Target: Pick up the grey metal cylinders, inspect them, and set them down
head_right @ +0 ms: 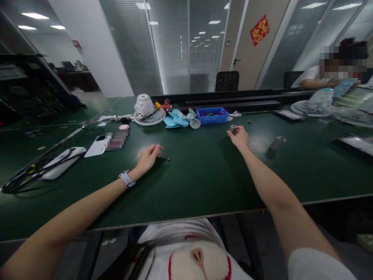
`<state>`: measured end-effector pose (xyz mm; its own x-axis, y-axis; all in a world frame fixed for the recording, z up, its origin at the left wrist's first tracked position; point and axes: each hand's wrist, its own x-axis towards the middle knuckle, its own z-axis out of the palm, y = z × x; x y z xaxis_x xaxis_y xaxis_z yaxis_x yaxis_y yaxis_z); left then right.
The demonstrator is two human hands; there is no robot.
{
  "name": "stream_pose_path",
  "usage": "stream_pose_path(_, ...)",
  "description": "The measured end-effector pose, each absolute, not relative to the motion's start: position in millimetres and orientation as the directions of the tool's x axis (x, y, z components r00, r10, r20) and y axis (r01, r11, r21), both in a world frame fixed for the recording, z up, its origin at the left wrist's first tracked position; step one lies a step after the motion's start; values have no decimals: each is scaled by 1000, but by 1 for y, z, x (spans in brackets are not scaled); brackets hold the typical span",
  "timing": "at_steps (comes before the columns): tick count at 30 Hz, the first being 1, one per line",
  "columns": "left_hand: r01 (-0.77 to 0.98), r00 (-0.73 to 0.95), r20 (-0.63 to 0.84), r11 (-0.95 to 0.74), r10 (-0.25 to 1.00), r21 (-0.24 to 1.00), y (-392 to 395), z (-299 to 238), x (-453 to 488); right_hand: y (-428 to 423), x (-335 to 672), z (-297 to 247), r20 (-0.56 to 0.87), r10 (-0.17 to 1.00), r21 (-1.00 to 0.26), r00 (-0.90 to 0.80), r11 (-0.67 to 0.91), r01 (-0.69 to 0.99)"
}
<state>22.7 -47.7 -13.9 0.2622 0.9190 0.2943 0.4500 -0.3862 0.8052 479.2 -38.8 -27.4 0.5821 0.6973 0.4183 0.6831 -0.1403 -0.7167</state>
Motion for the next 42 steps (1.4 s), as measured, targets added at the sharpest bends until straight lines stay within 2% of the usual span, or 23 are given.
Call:
stream_pose_path(6, 451, 230, 307, -381, 923, 807, -49, -13, 22, -48, 478, -32, 390, 663, -694, 639, -244, 677)
stream_pose_path(8, 433, 179, 322, -368, 930, 823, -49, -13, 22, -54, 459, -20, 480, 582, -670, 657, -240, 702)
stream_pose_path(10, 396, 119, 326, -346, 938, 851, -47, -14, 22, -63, 431, -5, 614, 518, -606, 596, -175, 776)
stream_pose_path(11, 375, 93, 322, -332, 942, 866, -46, -15, 22, -68, 412, 3, 671, 526, -557, 523, -108, 823)
stream_pose_path(13, 340, 60, 308, -310, 949, 888, -45, -15, 22, -79, 366, 14, 717, 637, -448, 283, 111, 887)
stream_pose_path(16, 331, 53, 307, -307, 950, 893, -44, -15, 21, -92, 294, 12, 595, 779, -344, -198, 470, 812)
stream_pose_path(18, 355, 58, 316, -315, 947, 880, -45, -14, 21, -97, 256, 2, 481, 789, -343, -383, 571, 746)
stream_pose_path(20, 381, 62, 321, -319, 945, 868, -46, -13, 21, -98, 230, -9, 417, 806, -357, -419, 570, 740)
stream_pose_path(24, 407, 77, 323, -326, 943, 853, -45, -13, 21, -91, 217, -17, 406, 828, -366, -387, 535, 761)
stream_pose_path(28, 411, 98, 318, -329, 943, 850, -44, -14, 20, -81, 259, 0, 492, 812, -368, -313, 520, 771)
stream_pose_path(30, 407, 111, 314, -331, 943, 851, -44, -14, 21, -75, 304, 13, 574, 805, -355, -152, 412, 839)
stream_pose_path(33, 414, 132, 319, -344, 939, 843, -45, -14, 21, -67, 386, 26, 665, 727, -342, 170, 95, 935)
stream_pose_path(36, 430, 140, 327, -355, 935, 830, -44, -14, 21, -64, 450, 25, 631, 654, -389, 418, -199, 900)
stream_pose_path(38, 431, 144, 323, -353, 935, 831, -44, -15, 21, -64, 472, 18, 590, 646, -414, 485, -273, 868)
stream_pose_path(42, 438, 161, 320, -358, 934, 824, -43, -16, 20, -64, 477, 9, 576, 671, -432, 467, -235, 871)
